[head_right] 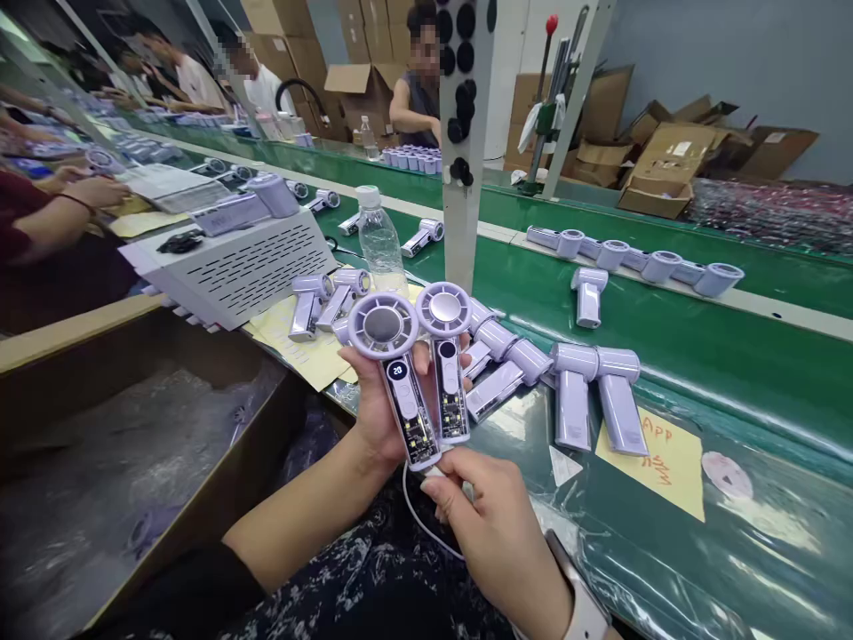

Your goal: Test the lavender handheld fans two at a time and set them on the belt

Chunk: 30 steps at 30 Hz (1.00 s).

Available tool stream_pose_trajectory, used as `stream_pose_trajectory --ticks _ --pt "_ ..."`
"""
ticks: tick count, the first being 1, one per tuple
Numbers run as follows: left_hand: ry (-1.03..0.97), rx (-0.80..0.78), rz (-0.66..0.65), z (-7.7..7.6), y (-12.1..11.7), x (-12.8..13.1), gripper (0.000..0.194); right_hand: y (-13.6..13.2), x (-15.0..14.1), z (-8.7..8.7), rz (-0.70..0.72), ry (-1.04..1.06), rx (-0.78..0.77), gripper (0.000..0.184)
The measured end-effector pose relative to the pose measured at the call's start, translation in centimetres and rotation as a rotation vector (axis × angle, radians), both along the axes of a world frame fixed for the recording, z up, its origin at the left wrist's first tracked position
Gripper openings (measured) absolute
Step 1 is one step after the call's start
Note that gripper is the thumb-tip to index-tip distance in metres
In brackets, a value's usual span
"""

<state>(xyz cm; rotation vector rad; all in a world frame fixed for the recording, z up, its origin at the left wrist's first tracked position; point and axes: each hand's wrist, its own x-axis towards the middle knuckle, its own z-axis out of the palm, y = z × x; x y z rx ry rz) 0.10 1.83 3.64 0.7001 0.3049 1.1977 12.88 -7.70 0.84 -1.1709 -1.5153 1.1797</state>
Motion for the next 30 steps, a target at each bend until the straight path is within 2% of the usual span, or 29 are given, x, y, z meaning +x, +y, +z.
stream_pose_trajectory --ticks 5,7,9,12,15,17,20,25,28,30 --pt "0.030 0.050 0.088 -0.4 0.0 0.1 0.076 -0.3 -1.9 -1.9 -0.103 0.193 -0.055 0.038" --pt "0.038 0.049 0.099 -0.6 -0.1 0.1 0.076 -0.3 -2.2 -2.3 -0.129 0.204 -0.040 0.040" --pt "0.017 0.026 0.106 -0.6 0.0 0.2 0.076 -0.2 -2.0 -2.0 -0.127 0.141 0.024 0.037" --pt "-0.083 -0.052 0.098 -0.4 0.1 0.3 0.073 -0.2 -1.5 -1.0 -0.071 0.014 0.199 0.025" --pt "-0.182 -0.133 0.054 -0.2 0.1 0.0 0.068 -0.2 -1.1 -0.5 -0.059 0.008 0.333 0.023" --pt "-0.190 -0.129 0.041 0.0 0.0 -0.2 0.067 -0.1 -1.0 -0.6 -0.119 0.030 0.296 0.027" --pt "-0.150 -0.048 0.035 0.1 -0.3 -0.5 0.067 0.0 -1.1 -1.3 -0.195 0.068 0.135 0.038" --pt "-0.074 0.116 0.103 -0.3 -1.1 0.1 0.071 -0.4 -2.2 -1.8 -0.268 0.368 -0.071 0.049" --pt "-0.073 0.142 0.141 -0.8 -1.4 0.6 0.073 -0.6 -2.7 -1.9 -0.309 0.476 -0.132 0.052" --pt "-0.081 0.136 0.119 -1.0 -1.5 0.8 0.074 -0.5 -2.5 -2.0 -0.304 0.445 -0.130 0.051"
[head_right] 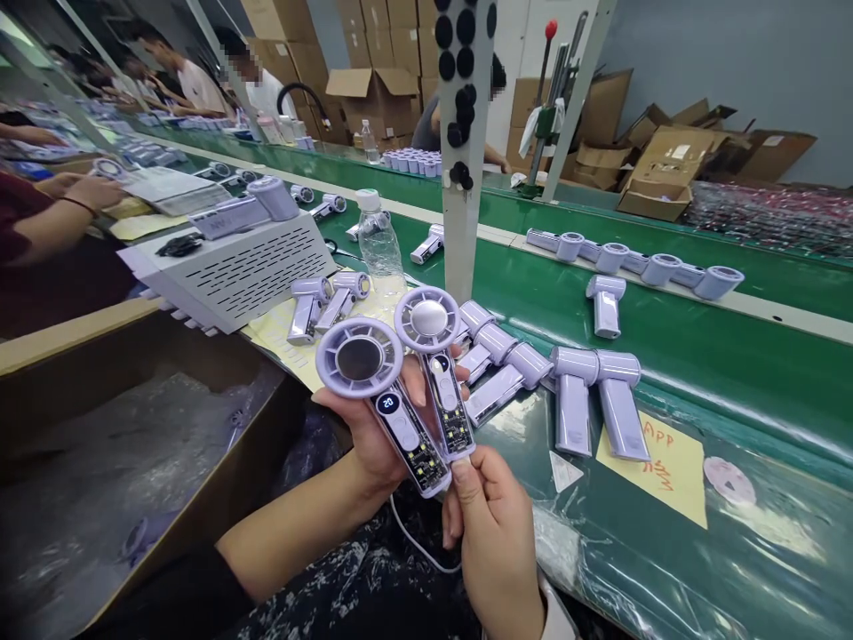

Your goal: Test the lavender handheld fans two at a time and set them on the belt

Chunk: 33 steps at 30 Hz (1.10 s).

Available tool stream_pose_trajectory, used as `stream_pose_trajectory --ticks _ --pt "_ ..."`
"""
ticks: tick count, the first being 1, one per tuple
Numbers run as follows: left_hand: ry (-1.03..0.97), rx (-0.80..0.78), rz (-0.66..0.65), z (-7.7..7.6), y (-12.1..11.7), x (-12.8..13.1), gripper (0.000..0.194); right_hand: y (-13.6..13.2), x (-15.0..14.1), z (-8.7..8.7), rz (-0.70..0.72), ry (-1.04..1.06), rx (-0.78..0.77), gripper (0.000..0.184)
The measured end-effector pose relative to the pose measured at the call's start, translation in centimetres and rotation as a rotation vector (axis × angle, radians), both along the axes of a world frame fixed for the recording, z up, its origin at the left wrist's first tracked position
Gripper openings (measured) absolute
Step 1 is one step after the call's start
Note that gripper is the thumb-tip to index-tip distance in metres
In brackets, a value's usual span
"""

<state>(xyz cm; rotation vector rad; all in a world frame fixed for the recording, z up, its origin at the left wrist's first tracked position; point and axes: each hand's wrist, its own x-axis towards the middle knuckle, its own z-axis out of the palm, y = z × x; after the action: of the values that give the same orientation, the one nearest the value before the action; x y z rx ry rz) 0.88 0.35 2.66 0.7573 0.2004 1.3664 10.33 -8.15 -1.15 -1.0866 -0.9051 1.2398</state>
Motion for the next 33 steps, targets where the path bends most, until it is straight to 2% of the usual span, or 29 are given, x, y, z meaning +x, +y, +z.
stream_pose_trajectory --ticks 4,8,10,15,23,30,33 --pt "0.007 -0.074 -0.005 0.1 0.6 -0.1 0.074 0.4 1.1 0.5 0.027 -0.220 0.117 0.042" --pt "-0.019 -0.214 0.115 0.7 1.6 -0.5 0.073 0.1 1.6 1.2 0.128 -0.409 0.364 0.035" --pt "-0.008 -0.222 0.141 0.9 1.8 -0.7 0.073 -0.1 1.5 1.2 0.186 -0.463 0.403 0.032" --pt "0.050 -0.145 -0.008 1.2 1.3 -1.2 0.075 0.2 0.9 0.6 0.278 -0.457 0.283 0.044" --pt "0.032 -0.127 -0.075 0.9 1.2 -1.5 0.074 0.5 1.4 1.2 0.281 -0.477 0.203 0.046" --pt "0.036 -0.105 -0.051 -0.4 1.0 -0.4 0.076 -1.4 -0.6 -0.3 0.148 -0.101 -0.074 0.049" --pt "0.041 -0.097 -0.057 -1.2 1.1 -0.1 0.076 -1.7 -1.0 -0.7 0.134 -0.099 -0.095 0.051"
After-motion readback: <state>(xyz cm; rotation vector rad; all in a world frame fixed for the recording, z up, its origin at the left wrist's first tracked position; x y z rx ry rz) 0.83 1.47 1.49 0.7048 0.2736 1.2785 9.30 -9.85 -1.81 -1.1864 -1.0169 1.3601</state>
